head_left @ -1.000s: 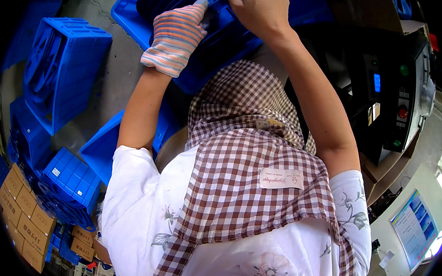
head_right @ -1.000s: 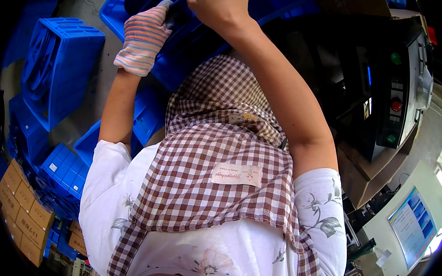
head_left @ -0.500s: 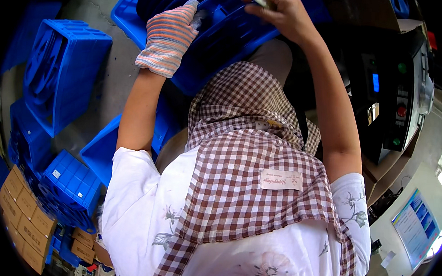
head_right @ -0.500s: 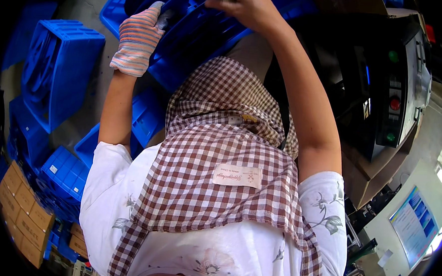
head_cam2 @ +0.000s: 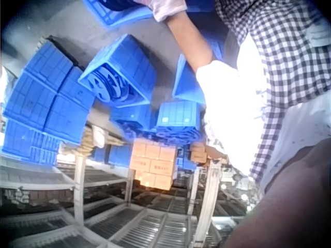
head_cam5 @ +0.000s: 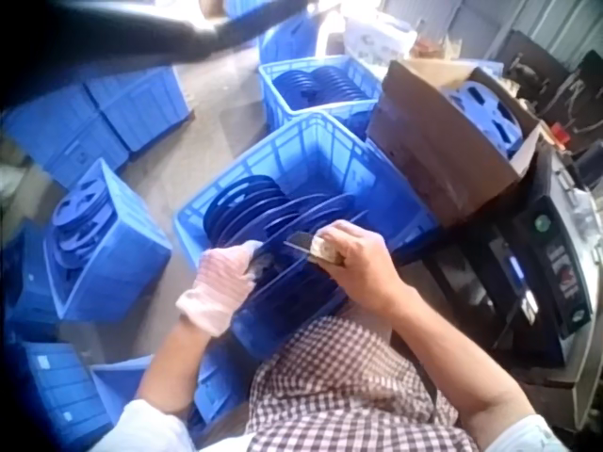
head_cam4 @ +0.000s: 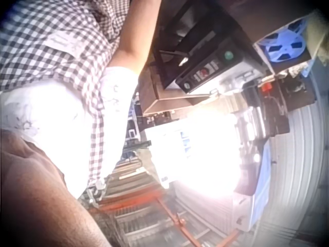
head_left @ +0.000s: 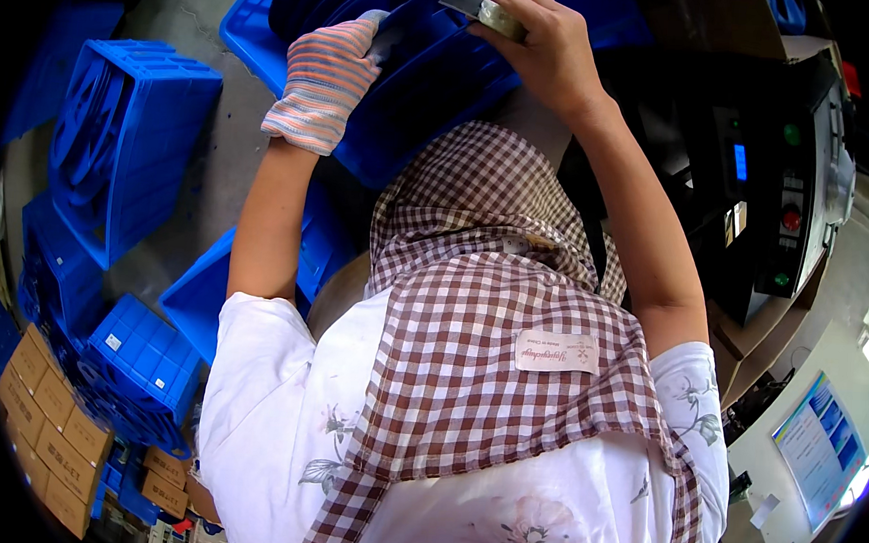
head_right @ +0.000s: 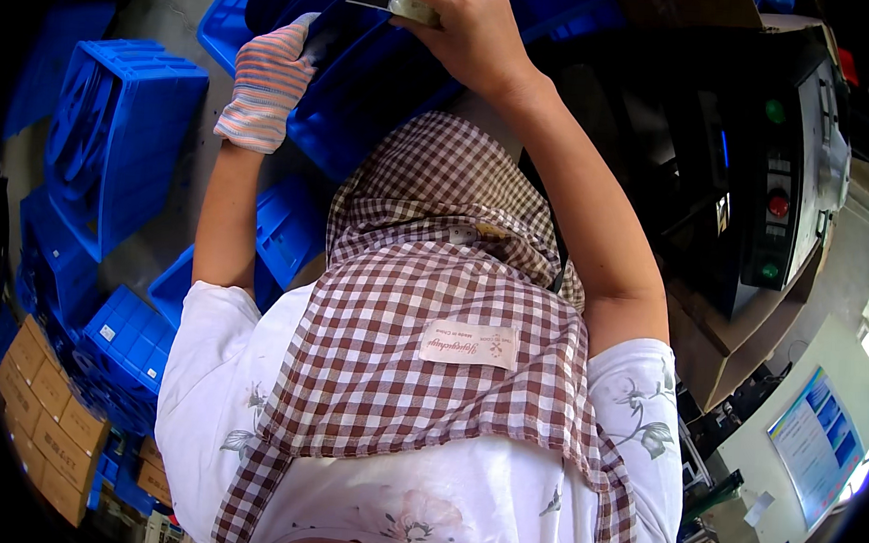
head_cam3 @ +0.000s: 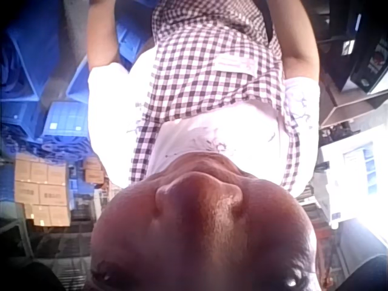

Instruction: The person assembles blue plastic spools by inserting them into a machine, pressing buttons, and removing them. They then trim excess plastic with a blade and wipe the spools with a cloth.

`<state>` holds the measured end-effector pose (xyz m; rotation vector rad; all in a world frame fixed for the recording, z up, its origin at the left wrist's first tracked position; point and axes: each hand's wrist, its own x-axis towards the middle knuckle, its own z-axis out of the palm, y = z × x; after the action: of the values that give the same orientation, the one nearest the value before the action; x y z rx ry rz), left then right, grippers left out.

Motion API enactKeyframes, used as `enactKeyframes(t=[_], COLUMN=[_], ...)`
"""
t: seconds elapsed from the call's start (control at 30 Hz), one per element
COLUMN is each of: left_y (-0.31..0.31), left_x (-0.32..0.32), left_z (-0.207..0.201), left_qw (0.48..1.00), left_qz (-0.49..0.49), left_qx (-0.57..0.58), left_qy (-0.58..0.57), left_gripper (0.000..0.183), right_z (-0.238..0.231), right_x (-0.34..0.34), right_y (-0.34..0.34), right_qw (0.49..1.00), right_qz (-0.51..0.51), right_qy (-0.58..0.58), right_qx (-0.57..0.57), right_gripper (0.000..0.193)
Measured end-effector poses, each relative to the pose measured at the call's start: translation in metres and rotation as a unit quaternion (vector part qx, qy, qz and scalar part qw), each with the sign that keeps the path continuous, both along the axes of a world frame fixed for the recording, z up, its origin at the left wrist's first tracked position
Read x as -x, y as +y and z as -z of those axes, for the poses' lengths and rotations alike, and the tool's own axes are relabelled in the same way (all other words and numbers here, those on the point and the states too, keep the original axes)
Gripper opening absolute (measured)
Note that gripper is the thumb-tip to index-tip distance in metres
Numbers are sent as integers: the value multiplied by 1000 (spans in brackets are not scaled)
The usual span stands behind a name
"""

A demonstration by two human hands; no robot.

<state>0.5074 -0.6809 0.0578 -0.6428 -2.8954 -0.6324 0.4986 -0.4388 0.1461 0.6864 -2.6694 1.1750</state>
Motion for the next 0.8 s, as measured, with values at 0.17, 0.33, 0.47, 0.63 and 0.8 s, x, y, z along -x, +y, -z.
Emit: enactKeyframes(t=[0.17,0.33,0.47,0.63,0.8], left_y=[-7,4,7,-1,6], left_x=[7,6,2,1,1], left_z=[19,-21,-29,-15,-31], left_qw=[995,999,998,1000,999], left_qz=[-7,-39,-46,-9,-17], left_qx=[-24,22,27,-25,22], left_qy=[93,-9,-33,15,16], left_gripper=[30,32,36,38,36], right_z=[-21,-5,-14,-21,-25], right_x=[2,18,18,19,18], right_y=[-2,6,-5,-8,-9], right_qw=[956,983,983,983,980], right_qz=[179,174,182,182,194], right_qy=[-201,-37,-25,-13,17], right_qx=[116,-44,6,-22,-52], right_gripper=[22,24,17,15,16])
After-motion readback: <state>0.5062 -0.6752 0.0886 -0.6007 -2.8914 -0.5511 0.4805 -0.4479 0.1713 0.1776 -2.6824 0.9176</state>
